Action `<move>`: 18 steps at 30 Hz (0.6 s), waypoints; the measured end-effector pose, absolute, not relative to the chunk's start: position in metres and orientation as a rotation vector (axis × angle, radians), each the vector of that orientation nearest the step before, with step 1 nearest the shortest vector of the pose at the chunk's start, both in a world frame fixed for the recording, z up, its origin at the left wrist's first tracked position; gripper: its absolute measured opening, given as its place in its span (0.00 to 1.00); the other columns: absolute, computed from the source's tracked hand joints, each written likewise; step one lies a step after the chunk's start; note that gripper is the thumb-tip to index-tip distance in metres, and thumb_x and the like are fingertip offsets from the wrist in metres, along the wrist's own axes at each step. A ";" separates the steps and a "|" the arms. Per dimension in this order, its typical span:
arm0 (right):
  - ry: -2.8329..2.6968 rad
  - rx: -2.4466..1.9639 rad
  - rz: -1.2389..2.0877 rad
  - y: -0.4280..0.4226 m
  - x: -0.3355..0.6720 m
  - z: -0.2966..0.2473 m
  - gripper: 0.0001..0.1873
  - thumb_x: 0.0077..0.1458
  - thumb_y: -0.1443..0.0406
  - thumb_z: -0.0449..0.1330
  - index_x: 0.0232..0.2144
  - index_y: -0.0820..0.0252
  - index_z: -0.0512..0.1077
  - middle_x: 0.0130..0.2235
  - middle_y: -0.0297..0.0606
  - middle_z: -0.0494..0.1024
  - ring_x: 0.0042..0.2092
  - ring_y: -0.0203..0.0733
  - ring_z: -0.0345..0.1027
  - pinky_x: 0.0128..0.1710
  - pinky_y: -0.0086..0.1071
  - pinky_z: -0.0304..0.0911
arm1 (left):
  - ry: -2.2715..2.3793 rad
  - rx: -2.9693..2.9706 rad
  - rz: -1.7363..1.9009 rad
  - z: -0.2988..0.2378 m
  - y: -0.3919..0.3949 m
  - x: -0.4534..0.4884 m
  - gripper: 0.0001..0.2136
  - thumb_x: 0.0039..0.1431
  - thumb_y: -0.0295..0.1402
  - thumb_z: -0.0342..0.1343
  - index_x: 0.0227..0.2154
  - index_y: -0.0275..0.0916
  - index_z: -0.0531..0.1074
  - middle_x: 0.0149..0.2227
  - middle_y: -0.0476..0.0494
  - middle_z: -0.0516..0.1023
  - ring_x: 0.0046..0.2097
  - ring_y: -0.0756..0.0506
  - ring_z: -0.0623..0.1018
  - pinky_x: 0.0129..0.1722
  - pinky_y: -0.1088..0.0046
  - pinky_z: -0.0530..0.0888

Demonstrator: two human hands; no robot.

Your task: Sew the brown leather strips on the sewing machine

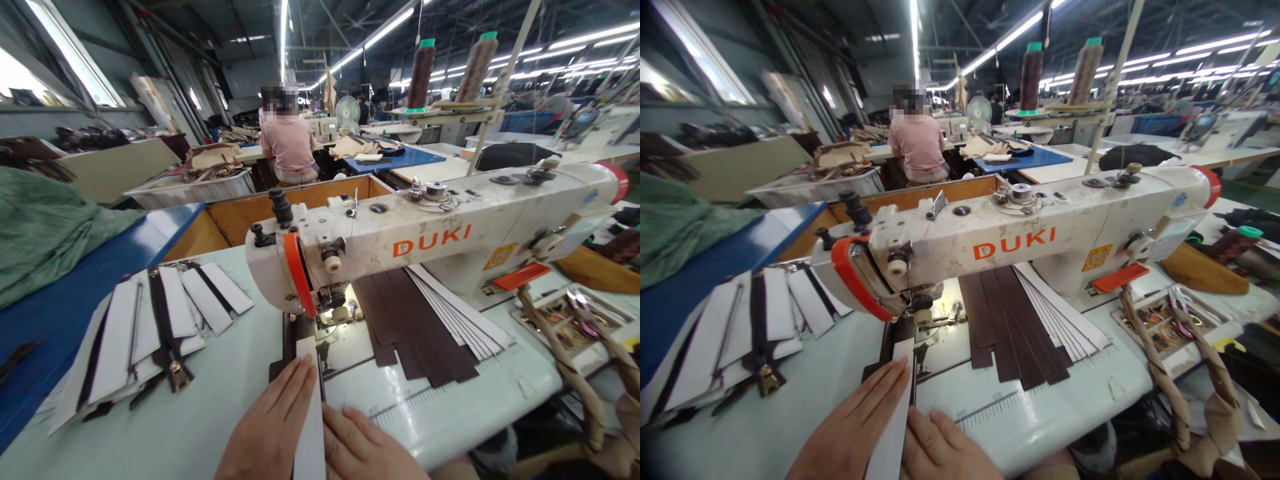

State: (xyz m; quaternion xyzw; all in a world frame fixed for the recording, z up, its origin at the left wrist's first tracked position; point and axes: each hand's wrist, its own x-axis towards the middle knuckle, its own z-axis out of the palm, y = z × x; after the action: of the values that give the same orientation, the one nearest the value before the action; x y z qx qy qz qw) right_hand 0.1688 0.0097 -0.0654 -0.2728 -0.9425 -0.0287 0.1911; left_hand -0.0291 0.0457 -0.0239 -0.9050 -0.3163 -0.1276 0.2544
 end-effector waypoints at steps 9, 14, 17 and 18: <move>-2.655 -0.747 -0.061 0.009 0.169 -0.062 0.20 0.64 0.66 0.50 0.57 0.62 0.62 0.57 0.41 0.70 0.57 0.45 0.63 0.56 0.36 0.61 | -0.890 -2.497 -0.313 -0.028 0.046 -0.031 0.23 0.58 0.22 0.39 0.56 0.28 0.61 0.56 0.32 0.70 0.56 0.41 0.71 0.50 0.66 0.73; -2.662 -0.757 -0.042 0.009 0.171 -0.055 0.20 0.64 0.66 0.51 0.57 0.64 0.62 0.57 0.42 0.69 0.57 0.46 0.62 0.55 0.37 0.61 | -0.871 -2.473 -0.229 -0.023 0.046 -0.026 0.21 0.57 0.20 0.38 0.52 0.28 0.65 0.53 0.32 0.73 0.54 0.42 0.73 0.49 0.66 0.74; -2.658 -0.749 0.002 0.012 0.176 -0.039 0.18 0.65 0.63 0.50 0.54 0.64 0.65 0.56 0.41 0.71 0.56 0.45 0.62 0.54 0.35 0.62 | -0.869 -2.456 -0.170 -0.019 0.046 -0.023 0.21 0.55 0.18 0.38 0.49 0.27 0.68 0.51 0.32 0.74 0.52 0.42 0.75 0.48 0.67 0.74; -2.655 -0.750 0.037 0.013 0.178 -0.033 0.17 0.66 0.62 0.49 0.53 0.65 0.67 0.55 0.41 0.71 0.56 0.44 0.63 0.54 0.34 0.62 | -0.873 -2.458 -0.163 -0.017 0.046 -0.022 0.22 0.54 0.17 0.38 0.48 0.27 0.69 0.51 0.32 0.75 0.51 0.42 0.76 0.48 0.67 0.74</move>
State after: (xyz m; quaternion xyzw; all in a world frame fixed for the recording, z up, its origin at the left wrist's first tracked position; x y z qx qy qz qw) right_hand 0.1779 0.0126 -0.0325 -0.2668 -0.9447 0.0133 0.1902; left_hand -0.0219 0.0464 -0.0169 -0.9079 -0.3225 -0.0601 0.2610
